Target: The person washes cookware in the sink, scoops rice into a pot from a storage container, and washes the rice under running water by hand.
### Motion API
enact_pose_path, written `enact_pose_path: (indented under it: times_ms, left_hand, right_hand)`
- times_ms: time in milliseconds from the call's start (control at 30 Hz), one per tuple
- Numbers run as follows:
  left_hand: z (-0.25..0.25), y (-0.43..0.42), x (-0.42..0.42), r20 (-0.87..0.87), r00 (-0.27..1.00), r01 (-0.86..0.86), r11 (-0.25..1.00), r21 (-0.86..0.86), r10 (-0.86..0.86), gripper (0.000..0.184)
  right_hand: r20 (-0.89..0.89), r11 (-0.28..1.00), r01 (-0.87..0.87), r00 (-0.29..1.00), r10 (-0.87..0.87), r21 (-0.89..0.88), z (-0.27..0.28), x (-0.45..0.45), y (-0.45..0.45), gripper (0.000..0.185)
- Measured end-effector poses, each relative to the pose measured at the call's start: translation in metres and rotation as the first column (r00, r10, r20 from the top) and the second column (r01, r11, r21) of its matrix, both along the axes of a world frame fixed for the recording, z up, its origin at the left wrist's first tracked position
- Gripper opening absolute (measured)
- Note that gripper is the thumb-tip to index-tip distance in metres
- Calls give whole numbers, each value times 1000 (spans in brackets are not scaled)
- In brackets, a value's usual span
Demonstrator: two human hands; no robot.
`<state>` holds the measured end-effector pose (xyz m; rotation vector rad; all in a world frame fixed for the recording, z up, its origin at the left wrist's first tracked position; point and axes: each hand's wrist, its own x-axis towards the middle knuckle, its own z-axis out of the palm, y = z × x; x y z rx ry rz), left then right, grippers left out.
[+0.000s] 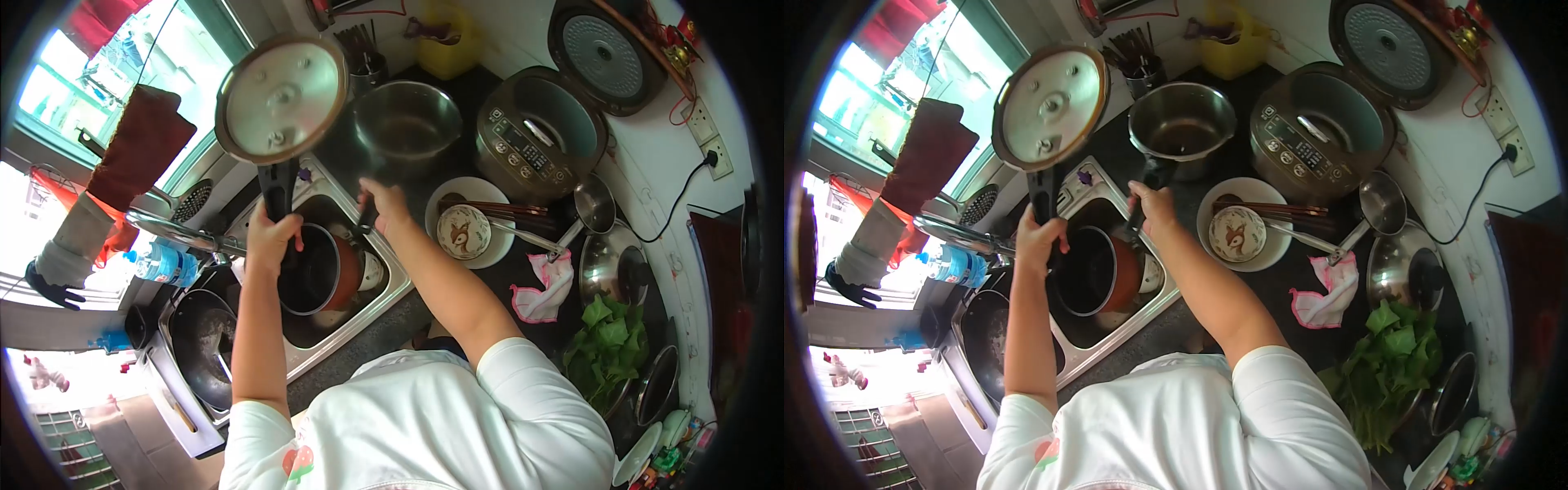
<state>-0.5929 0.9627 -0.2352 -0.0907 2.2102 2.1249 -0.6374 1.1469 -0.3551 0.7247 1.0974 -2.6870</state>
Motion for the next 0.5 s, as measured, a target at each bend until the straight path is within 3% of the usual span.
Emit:
enact_pose_path:
  times_ms: [67,200,433,500]
  left_hand:
    - [-19,-5,7,9,1000,-20,999,-39,20,22]
    - [-52,-5,13,95,994,-57,998,-27,59,22]
    - [-80,1,11,114,988,-85,988,-128,100,24]
    - [-89,0,8,66,993,-81,982,-169,94,26]
  right_hand:
    - [-28,992,76,997,-74,99,-5,7,1,14]
    - [-45,975,0,999,10,224,-1,41,23,13]
    - [-34,942,-164,983,182,294,26,88,52,11]
    - [-106,950,-182,971,214,255,38,96,59,14]
